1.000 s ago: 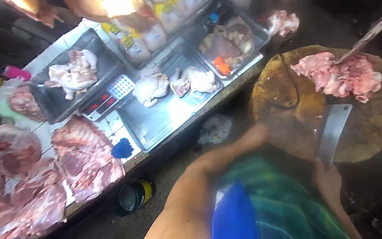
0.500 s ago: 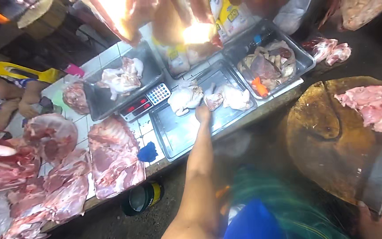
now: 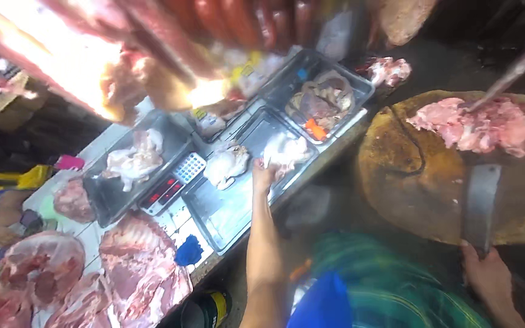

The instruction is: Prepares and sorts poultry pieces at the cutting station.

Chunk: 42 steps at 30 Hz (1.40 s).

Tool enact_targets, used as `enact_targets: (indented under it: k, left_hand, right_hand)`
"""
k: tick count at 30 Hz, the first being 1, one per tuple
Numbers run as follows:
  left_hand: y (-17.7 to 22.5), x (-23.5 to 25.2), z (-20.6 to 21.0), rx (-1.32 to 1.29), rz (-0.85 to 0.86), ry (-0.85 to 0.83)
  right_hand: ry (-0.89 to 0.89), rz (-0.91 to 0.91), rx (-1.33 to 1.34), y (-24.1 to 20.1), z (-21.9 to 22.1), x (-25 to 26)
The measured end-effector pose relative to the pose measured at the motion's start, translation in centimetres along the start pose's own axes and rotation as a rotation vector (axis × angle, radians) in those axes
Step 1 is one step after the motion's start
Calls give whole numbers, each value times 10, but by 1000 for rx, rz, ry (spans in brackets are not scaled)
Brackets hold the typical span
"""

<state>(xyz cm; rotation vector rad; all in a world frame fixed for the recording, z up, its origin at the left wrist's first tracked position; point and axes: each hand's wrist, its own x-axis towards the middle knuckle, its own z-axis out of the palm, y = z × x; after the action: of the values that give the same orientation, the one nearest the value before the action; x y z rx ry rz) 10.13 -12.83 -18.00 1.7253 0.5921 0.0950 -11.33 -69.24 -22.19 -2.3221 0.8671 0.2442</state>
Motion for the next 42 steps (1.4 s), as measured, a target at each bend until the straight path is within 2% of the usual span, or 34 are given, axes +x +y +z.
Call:
enact_targets:
  k: [2, 4, 6, 7, 8, 9, 12, 14, 16, 18, 20, 21, 22, 23, 25, 27, 30, 33, 36, 38, 42]
  left_hand:
    - [35, -48, 37, 185, 36, -286]
    - [67, -79, 103, 455, 150, -649]
    - [76, -98, 191, 707, 395, -984]
    - [66, -105, 238, 813, 547, -1079]
    - [49, -114, 280, 925, 685, -1090]
    - [30, -126, 314, 1039, 785, -1032]
    - [-10, -171, 367, 1094, 856, -665]
    - [-33, -199, 372, 1103, 874, -496]
    - [-64, -230, 361, 1122, 913, -448]
    - [-81, -254, 340, 1190, 969, -539]
    - [-90, -268, 313, 1194, 1023, -743]
    - [-92, -272, 297, 1114, 1015, -847]
    - [-92, -277, 283, 1003, 958, -895]
    - [-88, -281, 273, 910, 891, -849]
    - [-71, -289, 273, 834, 741, -641]
    - [-51, -288, 296, 853, 634, -488]
    - [-27, -269, 337, 1055, 510, -514]
    - [-31, -253, 332, 1180, 602, -526]
    - [-38, -252, 298, 1077, 696, -532]
    - [-41, -254, 290, 1005, 698, -513]
    - [-40, -256, 290, 934, 660, -498]
  right_hand:
    - [-30, 9, 40, -3, -7, -1]
    - [-71, 24, 72, -3, -13, 1]
    - [-119, 55, 143, 4, -14, 5]
    - [-151, 81, 198, 7, -16, 5]
    - [-176, 105, 251, 9, -19, 4]
    - [-193, 123, 292, 11, -23, 2]
    - [-203, 157, 321, 27, -35, -4]
    - [-192, 169, 322, 42, -35, -7]
    - [-197, 187, 329, 54, -34, -10]
    - [-210, 203, 347, 56, -35, -7]
    - [-241, 204, 360, 58, -39, -5]
    - [-261, 191, 365, 60, -41, -3]
    - [-278, 172, 367, 62, -44, -2]
    - [-295, 157, 366, 63, -47, 0]
    - [-341, 157, 352, 61, -55, 5]
    - [-366, 167, 323, 60, -62, 12]
    - [-329, 149, 301, 57, -62, 17]
    - [-295, 102, 295, 58, -61, 15]
    - [-318, 26, 306, 52, -56, 8]
    - [-386, -47, 308, 39, -47, 9]
    - [-476, -186, 150, -2, -24, 36]
